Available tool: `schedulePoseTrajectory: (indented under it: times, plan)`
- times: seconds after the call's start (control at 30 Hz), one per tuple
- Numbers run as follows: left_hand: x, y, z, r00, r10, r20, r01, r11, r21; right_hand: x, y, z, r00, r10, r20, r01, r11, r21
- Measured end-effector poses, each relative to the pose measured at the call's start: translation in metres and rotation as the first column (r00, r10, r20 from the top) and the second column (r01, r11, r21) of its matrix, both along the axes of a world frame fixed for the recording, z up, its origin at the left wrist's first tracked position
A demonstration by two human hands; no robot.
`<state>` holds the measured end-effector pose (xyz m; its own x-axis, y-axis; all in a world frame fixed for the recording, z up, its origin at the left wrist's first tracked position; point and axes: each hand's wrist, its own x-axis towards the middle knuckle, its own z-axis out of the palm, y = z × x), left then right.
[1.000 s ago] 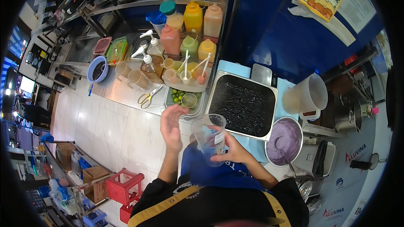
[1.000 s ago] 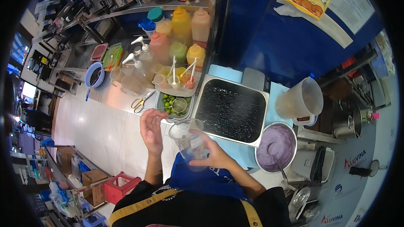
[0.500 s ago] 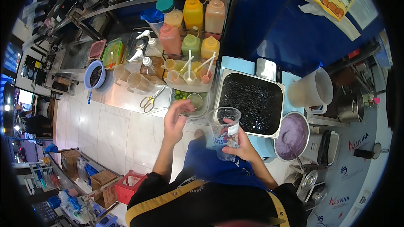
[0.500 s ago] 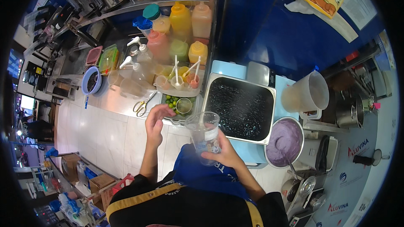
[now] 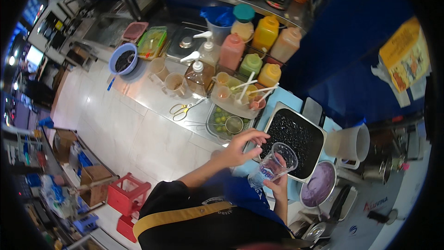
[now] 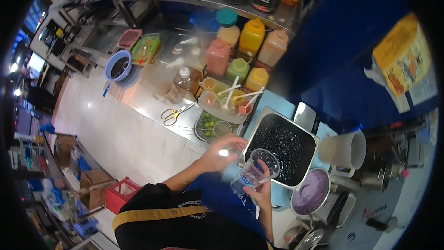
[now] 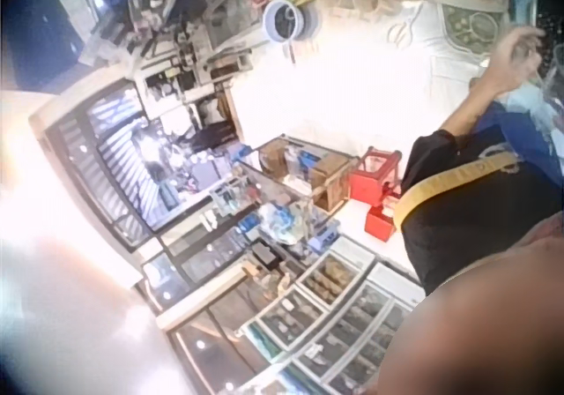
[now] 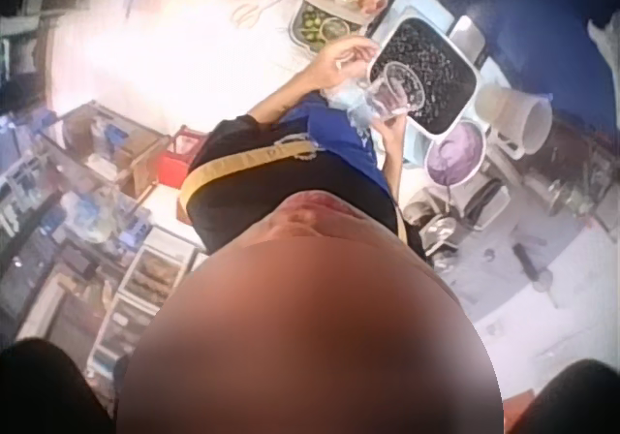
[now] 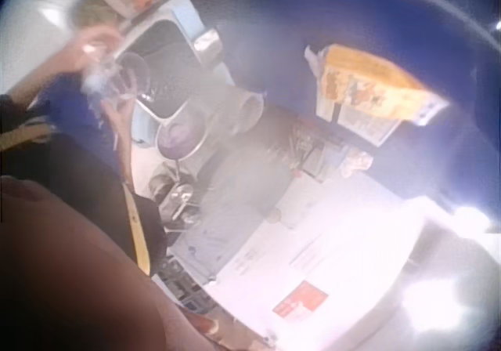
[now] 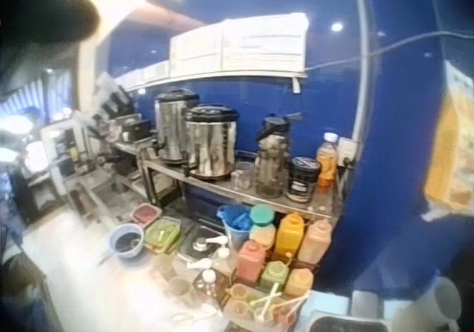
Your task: The person scoops a purple paste into a plastic cup, adds ice and a liquid, then seals the cup with a lid. The person uses a spoon and a pink spatula to transfer and smooth the paste, and a scoop to add ice.
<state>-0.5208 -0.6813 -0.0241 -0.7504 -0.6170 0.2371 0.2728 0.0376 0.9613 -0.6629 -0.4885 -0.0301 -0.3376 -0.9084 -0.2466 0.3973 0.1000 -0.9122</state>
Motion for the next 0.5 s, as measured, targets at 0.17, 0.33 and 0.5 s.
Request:
schedulePoseTrajectory:
  times: [0.17, 0.33, 0.5]
  plan:
    - [0.015, 0.008, 0.003, 0.999, -0.018, -0.031, 0.015, 0.995, -0.098, 0.007, -0.012, -0.002, 0.998, 0.063, -0.024, -0.063, 0.998, 0.003]
    - [0.041, 0.032, -0.009, 0.996, 0.066, -0.052, -0.067, 0.998, -0.014, 0.016, -0.013, 0.005, 0.911, 0.280, -0.304, -0.273, 0.960, 0.069]
    - [0.068, 0.060, -0.021, 0.996, 0.068, -0.063, -0.060, 0.990, 0.127, 0.033, 0.013, 0.001, 0.916, 0.293, -0.275, -0.278, 0.956, 0.091]
